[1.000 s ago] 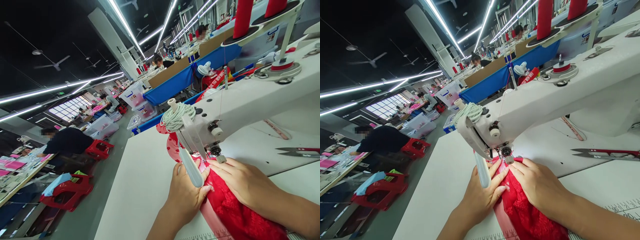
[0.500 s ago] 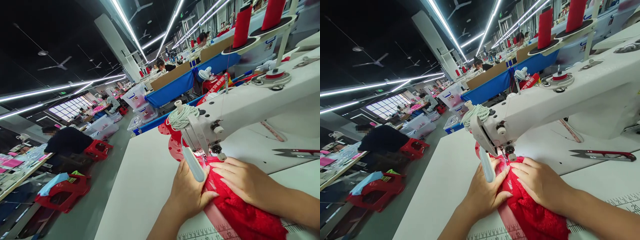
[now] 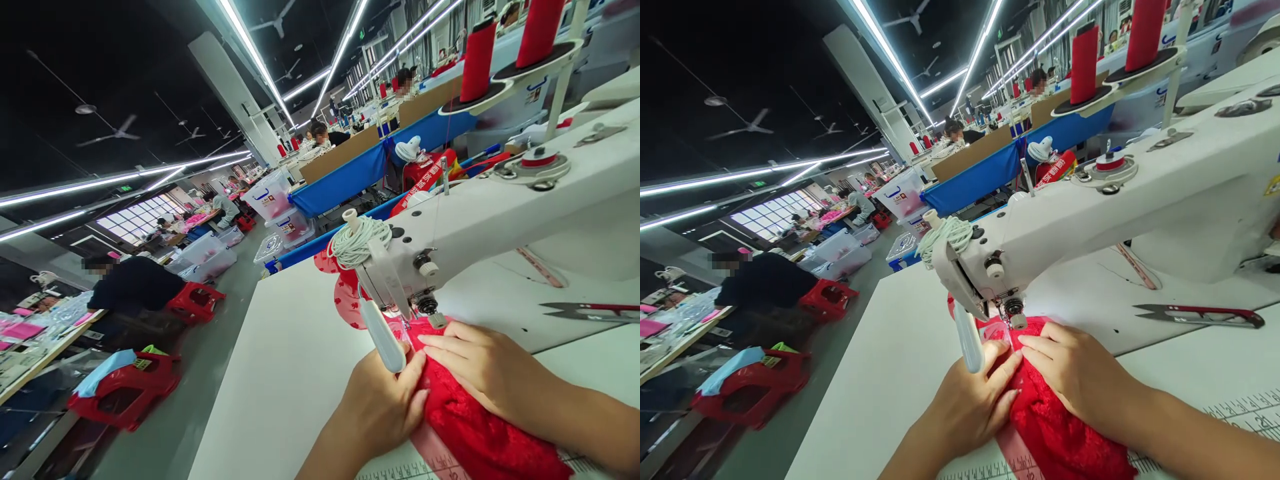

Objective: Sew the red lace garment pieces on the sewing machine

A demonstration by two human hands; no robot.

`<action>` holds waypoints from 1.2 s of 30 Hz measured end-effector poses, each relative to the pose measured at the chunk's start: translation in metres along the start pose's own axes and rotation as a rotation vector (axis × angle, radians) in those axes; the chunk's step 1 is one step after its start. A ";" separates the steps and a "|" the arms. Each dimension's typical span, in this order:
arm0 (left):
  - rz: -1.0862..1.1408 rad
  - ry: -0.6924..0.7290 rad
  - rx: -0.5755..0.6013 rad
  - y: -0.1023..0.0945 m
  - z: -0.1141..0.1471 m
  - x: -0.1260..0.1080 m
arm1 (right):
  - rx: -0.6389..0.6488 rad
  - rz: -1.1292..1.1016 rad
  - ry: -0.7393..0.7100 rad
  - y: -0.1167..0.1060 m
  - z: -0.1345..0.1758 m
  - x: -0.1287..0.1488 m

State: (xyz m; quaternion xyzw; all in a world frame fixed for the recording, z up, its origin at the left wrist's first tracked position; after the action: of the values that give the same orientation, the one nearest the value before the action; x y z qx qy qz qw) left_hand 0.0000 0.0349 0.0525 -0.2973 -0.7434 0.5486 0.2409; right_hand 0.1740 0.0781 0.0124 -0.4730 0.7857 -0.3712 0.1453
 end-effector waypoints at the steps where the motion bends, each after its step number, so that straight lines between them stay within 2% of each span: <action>1: -0.009 -0.006 0.005 -0.001 0.002 0.001 | -0.001 0.001 -0.016 -0.002 -0.002 0.000; 12: 0.008 -0.095 -0.016 0.007 0.012 0.003 | 0.014 0.027 -0.071 -0.003 -0.004 0.000; 17: 0.016 -0.078 -0.033 0.008 0.010 0.004 | 0.035 0.023 -0.035 0.000 -0.001 -0.002; 22: -0.013 -0.058 -0.073 0.006 0.007 0.002 | 0.044 0.046 -0.091 -0.004 -0.004 -0.003; 25: -0.017 -0.065 -0.051 0.008 0.007 0.002 | 0.019 0.051 -0.091 -0.008 -0.008 -0.004; 31: -0.014 -0.079 -0.002 0.012 0.010 0.005 | 0.073 0.042 -0.082 -0.004 -0.006 -0.005; 36: -0.006 -0.078 0.020 0.016 0.011 0.007 | 0.063 0.004 -0.010 0.002 0.000 -0.006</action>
State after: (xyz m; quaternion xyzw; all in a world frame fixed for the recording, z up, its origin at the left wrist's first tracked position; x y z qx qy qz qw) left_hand -0.0098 0.0356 0.0343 -0.2709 -0.7477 0.5664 0.2164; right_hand 0.1758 0.0843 0.0106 -0.4683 0.7739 -0.3932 0.1649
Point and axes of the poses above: each hand's wrist, its own z-axis away from the middle knuckle, its own y-axis out of the palm, x = y × z, the point moved 3 cm from there along -z, towards the middle knuckle, and after that the axes turned 6 degrees about z, right-handed, at the moved point
